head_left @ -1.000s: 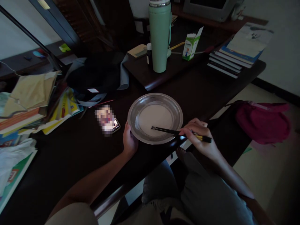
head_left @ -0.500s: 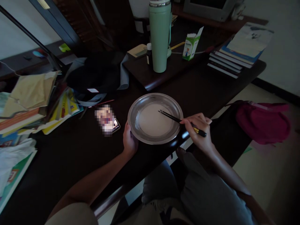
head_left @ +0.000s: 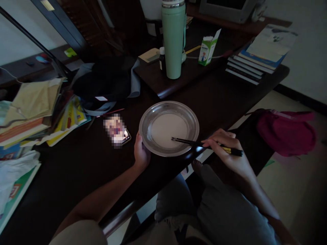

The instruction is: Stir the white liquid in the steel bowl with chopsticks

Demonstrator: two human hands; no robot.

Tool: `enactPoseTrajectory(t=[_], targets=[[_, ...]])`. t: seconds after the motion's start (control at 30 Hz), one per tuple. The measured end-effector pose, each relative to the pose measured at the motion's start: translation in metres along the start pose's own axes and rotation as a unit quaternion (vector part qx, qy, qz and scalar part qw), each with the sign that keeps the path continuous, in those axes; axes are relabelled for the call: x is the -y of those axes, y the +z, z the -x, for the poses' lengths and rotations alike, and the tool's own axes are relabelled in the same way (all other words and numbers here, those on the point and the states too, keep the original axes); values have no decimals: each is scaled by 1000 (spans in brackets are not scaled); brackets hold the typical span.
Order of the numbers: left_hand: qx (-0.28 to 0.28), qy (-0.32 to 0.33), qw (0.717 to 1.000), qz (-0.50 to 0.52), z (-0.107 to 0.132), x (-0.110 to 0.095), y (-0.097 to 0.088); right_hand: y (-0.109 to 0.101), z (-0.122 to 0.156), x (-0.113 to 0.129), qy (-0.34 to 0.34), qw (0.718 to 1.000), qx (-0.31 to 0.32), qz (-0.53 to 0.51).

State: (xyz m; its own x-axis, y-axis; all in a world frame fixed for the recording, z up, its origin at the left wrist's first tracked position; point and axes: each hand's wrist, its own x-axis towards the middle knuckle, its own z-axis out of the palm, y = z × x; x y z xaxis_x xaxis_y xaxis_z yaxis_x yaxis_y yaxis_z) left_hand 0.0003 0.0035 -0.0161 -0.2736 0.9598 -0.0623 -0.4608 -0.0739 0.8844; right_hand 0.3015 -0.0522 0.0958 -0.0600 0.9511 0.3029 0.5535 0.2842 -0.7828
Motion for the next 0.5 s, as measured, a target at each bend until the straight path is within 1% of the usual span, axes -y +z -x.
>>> enactPoseTrajectory(t=[0.17,0.4,0.5], targets=[[0,-8,1000,0,0,0,1,20,-9,-3,-4,1000,15,-22],[-9,-3,1000,-1,0,1,0,54,-20,-19,-21,1000,-17,-14],[-11,-6,1000,-2,1,1,0,64,-24,-23,-31,999,-31,8]])
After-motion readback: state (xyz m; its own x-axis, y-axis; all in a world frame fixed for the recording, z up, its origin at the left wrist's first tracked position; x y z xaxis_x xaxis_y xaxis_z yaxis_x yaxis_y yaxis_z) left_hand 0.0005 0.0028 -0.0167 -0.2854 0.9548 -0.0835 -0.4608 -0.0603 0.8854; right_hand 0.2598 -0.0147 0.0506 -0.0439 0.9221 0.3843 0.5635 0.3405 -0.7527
